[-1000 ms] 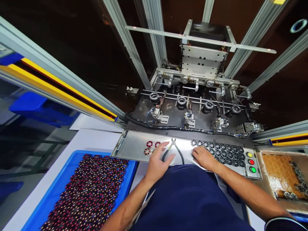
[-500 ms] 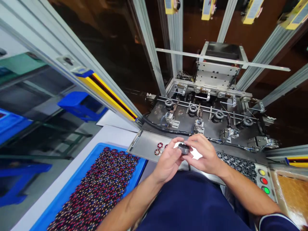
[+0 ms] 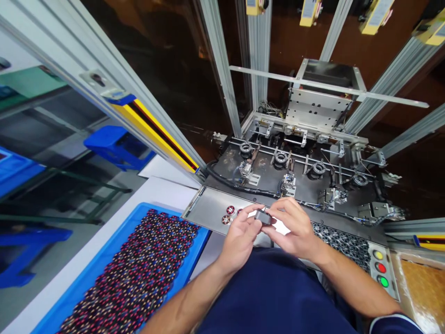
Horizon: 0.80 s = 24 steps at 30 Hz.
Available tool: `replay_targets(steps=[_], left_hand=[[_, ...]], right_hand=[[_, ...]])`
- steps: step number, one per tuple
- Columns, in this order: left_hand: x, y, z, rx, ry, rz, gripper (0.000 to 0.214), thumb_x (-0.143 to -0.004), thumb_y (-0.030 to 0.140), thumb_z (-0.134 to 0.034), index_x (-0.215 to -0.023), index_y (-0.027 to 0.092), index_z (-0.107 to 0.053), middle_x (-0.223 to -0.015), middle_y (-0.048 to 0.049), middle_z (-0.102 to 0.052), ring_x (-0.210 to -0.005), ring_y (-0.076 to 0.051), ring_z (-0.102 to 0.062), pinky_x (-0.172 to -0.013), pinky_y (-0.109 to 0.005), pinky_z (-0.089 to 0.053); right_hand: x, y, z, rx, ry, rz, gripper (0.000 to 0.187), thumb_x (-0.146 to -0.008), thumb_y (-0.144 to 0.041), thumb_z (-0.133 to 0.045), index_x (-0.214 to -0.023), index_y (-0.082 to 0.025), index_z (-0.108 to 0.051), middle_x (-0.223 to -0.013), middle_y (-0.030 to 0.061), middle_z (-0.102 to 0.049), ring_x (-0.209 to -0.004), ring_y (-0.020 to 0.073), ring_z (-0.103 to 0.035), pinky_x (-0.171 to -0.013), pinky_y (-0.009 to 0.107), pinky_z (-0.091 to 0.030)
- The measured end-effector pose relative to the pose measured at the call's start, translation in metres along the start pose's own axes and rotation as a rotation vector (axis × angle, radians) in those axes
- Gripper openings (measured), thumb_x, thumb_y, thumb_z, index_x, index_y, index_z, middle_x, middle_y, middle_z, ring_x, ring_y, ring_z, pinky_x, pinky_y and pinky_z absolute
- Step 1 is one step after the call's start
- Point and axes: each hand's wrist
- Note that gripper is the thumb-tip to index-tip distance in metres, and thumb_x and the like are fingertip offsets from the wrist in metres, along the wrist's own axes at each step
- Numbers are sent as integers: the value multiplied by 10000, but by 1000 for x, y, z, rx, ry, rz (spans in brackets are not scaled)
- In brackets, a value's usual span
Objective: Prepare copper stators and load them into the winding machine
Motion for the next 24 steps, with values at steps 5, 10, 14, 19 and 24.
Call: replay_targets(steps=[5,10,14,19,24], left_hand=[[-1,2,17,-111,-154,-8,459,-778,444,-804,-1154,204,-694,-950,-70,-763,-763,-181,-699,-769,-321,-540],[6,14,23,-199,-292,33,415,-784,419,-804,-1151,234,-744,-1010,-77,-765,-897,-193,-699,-836,-302,-524],[10,17,32,-247,-354,43,436,-786,453,-791,-1162,236,-743,-1012,-86,-760,-905,-208,-713,-826,-311,-537],[-3,-2,87,-575,10,-231,548,-856,524,-684,-1300,206,-638,-1102,-124,-750,-963,-246,-708,-896,-384,-553],[-29,-51,169,-879,631,-350,552,-917,488,-572,-1358,161,-523,-1306,-184,-654,-1177,-299,-634,-1052,-500,-471]], right_hand=[[-11,5,24,-428,-371,-343,188,-978,-265,-596,-1020,-219,-773,-1438,120,-566,-1267,247,-584,-974,400,-529],[-28,7,32,-696,-662,-430,238,-962,-354,-624,-970,-180,-785,-1484,141,-536,-1337,267,-550,-1089,427,-458],[-37,4,26,-730,-816,-350,250,-991,-327,-569,-1032,-162,-752,-1481,172,-528,-1398,255,-485,-1149,442,-389],[-77,48,16,-513,-824,-252,298,-1028,-348,-486,-1005,-162,-716,-1498,158,-507,-1415,236,-461,-1154,442,-395],[-155,168,-22,-36,-751,-205,376,-1050,-314,-438,-863,-118,-699,-1426,183,-558,-1375,247,-502,-1147,438,-404]])
Point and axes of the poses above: each hand's wrist, its own x-axis away from the middle knuckle, its own z-axis out of the back of the hand, y = z × x
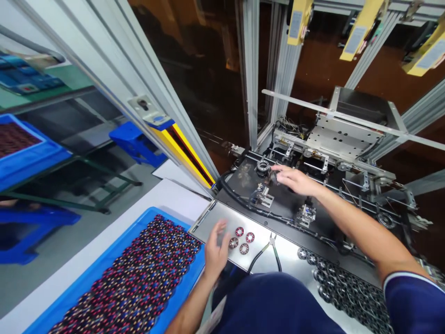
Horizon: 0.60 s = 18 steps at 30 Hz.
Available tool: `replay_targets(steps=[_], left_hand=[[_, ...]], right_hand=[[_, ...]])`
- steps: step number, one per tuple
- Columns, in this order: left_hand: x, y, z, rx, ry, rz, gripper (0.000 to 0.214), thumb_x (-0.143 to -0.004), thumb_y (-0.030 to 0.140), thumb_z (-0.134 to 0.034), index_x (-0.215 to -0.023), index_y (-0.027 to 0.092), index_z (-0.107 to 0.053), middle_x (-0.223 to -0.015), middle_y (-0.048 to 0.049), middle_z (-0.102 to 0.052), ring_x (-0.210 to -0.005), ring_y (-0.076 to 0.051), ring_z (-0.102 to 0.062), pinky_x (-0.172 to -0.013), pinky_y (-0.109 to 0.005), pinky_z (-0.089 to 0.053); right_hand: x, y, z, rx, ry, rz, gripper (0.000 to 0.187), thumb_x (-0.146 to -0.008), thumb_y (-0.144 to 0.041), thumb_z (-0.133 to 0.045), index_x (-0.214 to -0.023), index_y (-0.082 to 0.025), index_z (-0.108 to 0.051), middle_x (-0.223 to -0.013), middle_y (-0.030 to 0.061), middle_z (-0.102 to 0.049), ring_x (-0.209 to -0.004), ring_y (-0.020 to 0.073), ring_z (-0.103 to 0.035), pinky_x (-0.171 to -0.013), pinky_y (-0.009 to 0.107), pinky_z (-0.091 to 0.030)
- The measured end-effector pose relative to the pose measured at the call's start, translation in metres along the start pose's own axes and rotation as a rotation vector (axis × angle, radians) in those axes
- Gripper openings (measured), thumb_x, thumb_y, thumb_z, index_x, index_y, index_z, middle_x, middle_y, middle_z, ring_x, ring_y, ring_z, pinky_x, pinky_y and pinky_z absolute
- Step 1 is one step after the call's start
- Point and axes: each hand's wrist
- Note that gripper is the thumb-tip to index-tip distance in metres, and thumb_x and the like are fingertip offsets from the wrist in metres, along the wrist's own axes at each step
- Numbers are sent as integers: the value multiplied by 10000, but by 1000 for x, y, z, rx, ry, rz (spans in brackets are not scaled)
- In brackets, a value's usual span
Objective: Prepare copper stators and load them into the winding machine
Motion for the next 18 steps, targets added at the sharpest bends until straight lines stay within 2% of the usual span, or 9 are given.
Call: replay_targets(steps=[2,4,7,11,18], left_hand=[[-1,-27,-7,-47,63,30,557,-931,479,-539,-1380,154,-487,-1317,-198,-642,-1176,-309,-637,-1040,-518,-478],[2,-43,-14,-83,92,42,550,-948,460,-507,-1396,146,-460,-1319,-212,-641,-1166,-311,-650,-1024,-518,-493],[9,-52,-22,-117,103,25,556,-947,449,-514,-1400,133,-444,-1332,-228,-634,-1217,-318,-632,-1036,-510,-494],[12,-56,-24,-148,97,0,552,-943,450,-531,-1395,144,-450,-1335,-217,-640,-1249,-309,-620,-1061,-496,-485],[14,-61,-23,-185,81,1,551,-952,426,-530,-1416,141,-442,-1368,-226,-618,-1242,-310,-619,-1060,-504,-484]], right_hand=[[-43,37,3,67,17,-40,306,-1032,-299,-496,-900,-109,-696,-1350,174,-605,-1355,276,-509,-1126,488,-416],[-78,65,-2,128,20,-67,224,-990,-320,-591,-1072,-130,-679,-1323,127,-617,-1290,281,-550,-1080,527,-451],[-107,88,-16,199,-8,-90,331,-963,-346,-636,-1244,-173,-614,-1328,100,-602,-1188,263,-601,-1006,511,-511],[-116,102,-30,260,-60,-106,335,-971,-346,-625,-1258,-175,-605,-1326,105,-597,-1161,256,-612,-977,488,-533],[-121,105,-37,328,-116,-170,336,-972,-348,-622,-1261,-176,-604,-1337,107,-591,-1160,254,-612,-975,483,-535]])
Point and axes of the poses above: each hand's wrist, its own x-axis away from the middle knuckle, its own z-axis out of the back of the hand, y = z × x
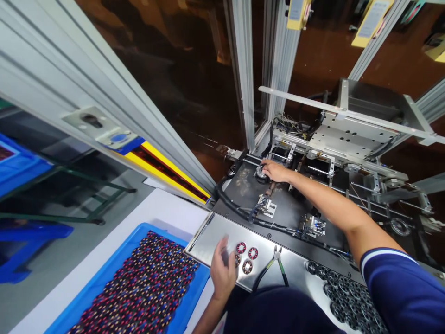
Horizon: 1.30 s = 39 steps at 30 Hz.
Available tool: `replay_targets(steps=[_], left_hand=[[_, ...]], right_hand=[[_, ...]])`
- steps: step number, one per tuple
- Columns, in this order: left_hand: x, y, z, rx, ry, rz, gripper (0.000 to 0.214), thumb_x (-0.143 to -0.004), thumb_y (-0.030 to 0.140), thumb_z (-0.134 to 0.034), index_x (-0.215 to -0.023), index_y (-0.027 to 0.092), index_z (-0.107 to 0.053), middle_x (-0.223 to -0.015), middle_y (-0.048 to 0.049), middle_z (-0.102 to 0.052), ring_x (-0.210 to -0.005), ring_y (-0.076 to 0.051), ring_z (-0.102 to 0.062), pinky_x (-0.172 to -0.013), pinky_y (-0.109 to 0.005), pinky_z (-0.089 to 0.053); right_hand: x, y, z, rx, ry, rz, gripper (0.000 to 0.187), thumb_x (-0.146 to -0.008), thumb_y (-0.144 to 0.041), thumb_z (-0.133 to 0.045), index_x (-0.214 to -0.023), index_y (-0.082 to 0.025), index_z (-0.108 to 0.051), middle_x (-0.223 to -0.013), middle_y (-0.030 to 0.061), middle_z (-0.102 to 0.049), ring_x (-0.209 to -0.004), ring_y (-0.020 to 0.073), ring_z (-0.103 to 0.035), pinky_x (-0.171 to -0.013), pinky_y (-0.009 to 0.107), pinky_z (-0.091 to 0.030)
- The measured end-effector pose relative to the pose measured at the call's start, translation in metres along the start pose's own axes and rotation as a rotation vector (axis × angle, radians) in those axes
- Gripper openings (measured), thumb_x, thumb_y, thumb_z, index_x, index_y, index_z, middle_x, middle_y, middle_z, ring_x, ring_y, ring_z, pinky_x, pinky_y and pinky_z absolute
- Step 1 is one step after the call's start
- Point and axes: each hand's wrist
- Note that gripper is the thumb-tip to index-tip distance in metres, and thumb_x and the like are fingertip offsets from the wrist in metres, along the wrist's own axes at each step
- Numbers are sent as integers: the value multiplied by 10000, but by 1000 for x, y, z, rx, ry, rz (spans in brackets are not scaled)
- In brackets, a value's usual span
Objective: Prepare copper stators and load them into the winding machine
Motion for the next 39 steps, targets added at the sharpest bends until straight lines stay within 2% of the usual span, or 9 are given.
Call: replay_targets(steps=[5,11,22,26,30,35,39], left_hand=[[0,-1,0,-19,-2,-1,542,-951,425,-530,-1410,148,-454,-1374,-219,-614,-1313,-326,-570,-1087,-523,-459],[0,0,0,-34,-2,-5,531,-954,423,-525,-1407,152,-462,-1365,-215,-622,-1304,-327,-579,-1081,-516,-467],[0,1,0,-50,-8,-33,511,-955,396,-527,-1398,147,-468,-1365,-216,-617,-1282,-321,-588,-1070,-523,-476],[0,1,0,-56,1,-43,515,-955,402,-525,-1397,145,-468,-1352,-216,-626,-1274,-324,-595,-1042,-510,-498],[0,-2,0,-65,3,-44,504,-956,405,-524,-1385,145,-480,-1346,-213,-633,-1262,-316,-606,-1057,-503,-489],[-1,-4,-1,-68,10,-34,524,-938,445,-536,-1369,149,-500,-1338,-201,-643,-1267,-316,-604,-1070,-500,-482],[-2,-3,-2,-69,10,-29,520,-930,459,-533,-1354,159,-511,-1337,-197,-646,-1266,-327,-604,-1066,-512,-481]], right_hand=[[-9,-8,2,39,-51,-78,325,-974,-353,-619,-1241,-168,-612,-1288,110,-613,-1101,236,-635,-935,445,-557],[-13,-15,5,70,-88,-169,322,-970,-356,-627,-1220,-153,-621,-1251,116,-629,-1068,227,-646,-914,421,-564],[-15,-12,-8,77,-87,-225,304,-975,-360,-619,-1211,-168,-623,-1217,86,-644,-1029,218,-659,-876,411,-579],[-5,-15,-7,117,12,-181,308,-974,-353,-622,-1218,-166,-621,-1241,91,-637,-1067,228,-649,-909,438,-568],[22,-21,-11,168,124,-71,327,-974,-326,-619,-1267,-181,-607,-1394,112,-561,-1243,273,-568,-1041,518,-489],[45,-19,-16,213,97,38,405,-932,-192,-659,-1328,-158,-584,-1512,130,-484,-1421,327,-417,-1123,574,-396],[45,-34,5,230,105,81,404,-861,-112,-700,-1257,-69,-635,-1419,232,-567,-1407,383,-436,-1073,586,-435]])
Point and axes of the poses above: each hand's wrist, its own x-axis away from the middle knuckle, its own z-axis out of the back of the hand, y = z × x
